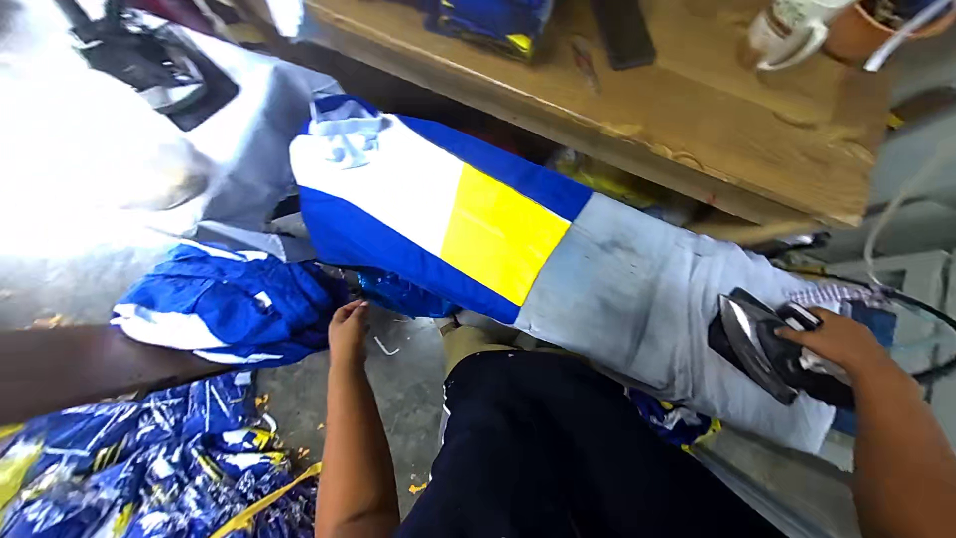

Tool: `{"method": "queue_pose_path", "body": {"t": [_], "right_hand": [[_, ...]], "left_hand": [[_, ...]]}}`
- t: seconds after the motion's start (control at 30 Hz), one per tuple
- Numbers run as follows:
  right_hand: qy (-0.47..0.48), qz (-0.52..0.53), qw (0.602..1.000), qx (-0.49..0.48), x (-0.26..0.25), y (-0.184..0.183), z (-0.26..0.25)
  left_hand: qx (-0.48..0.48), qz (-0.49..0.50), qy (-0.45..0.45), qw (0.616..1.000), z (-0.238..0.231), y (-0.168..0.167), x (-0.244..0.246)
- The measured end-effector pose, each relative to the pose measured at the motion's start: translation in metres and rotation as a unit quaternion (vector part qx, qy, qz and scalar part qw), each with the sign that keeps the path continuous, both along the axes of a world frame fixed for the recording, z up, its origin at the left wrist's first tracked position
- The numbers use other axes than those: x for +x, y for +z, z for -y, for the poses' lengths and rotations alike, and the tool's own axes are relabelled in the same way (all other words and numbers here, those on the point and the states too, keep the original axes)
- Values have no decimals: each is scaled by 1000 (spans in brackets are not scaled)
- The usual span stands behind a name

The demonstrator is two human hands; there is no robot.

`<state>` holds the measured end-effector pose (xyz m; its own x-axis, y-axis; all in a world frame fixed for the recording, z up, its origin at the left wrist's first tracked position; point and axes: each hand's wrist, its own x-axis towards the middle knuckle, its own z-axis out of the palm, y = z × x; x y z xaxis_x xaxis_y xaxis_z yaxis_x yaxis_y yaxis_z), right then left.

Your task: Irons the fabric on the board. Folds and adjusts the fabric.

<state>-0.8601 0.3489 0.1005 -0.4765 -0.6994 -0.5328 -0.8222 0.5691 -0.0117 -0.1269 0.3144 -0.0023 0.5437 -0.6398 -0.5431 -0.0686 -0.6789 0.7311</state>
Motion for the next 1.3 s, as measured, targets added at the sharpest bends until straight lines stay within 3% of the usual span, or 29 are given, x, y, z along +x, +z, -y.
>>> {"method": "queue_pose_path", "body": {"t": [0.1,0.17,0.23,0.4,0.5,0.6,0.73,0.9,1.07,1.17,1.3], "right_hand": [[7,-14,1000,-7,24,13,20],[38,7,996,-75,66,20,44],[81,67,987,-123,112,13,76],[137,174,967,-128,223,-28,180],[82,132,975,-156,262,-67,239],[36,100,988,-116,287,-94,276],[47,82,993,-77,319,-90,297],[-14,159,960,-229,344,-61,285],[155,302,856,-391,387,10,203],[267,323,829,-371,402,30,164],[287,306,877,-232,403,-14,151]], "left_hand": [[4,-10,-8,1000,13,1,-8],[-8,-6,-14,1000,24,0,-12],[-24,-2,-30,999,36,-5,-18],[5,27,-98,995,67,-1,-44],[12,34,-111,993,70,-18,-43],[4,23,-134,991,69,-20,-37],[-56,-43,-96,993,67,-3,-24],[-127,-78,-37,988,65,41,3],[-196,61,75,976,36,56,87],[-193,98,155,964,23,49,122],[-86,146,125,978,24,18,121]]}}
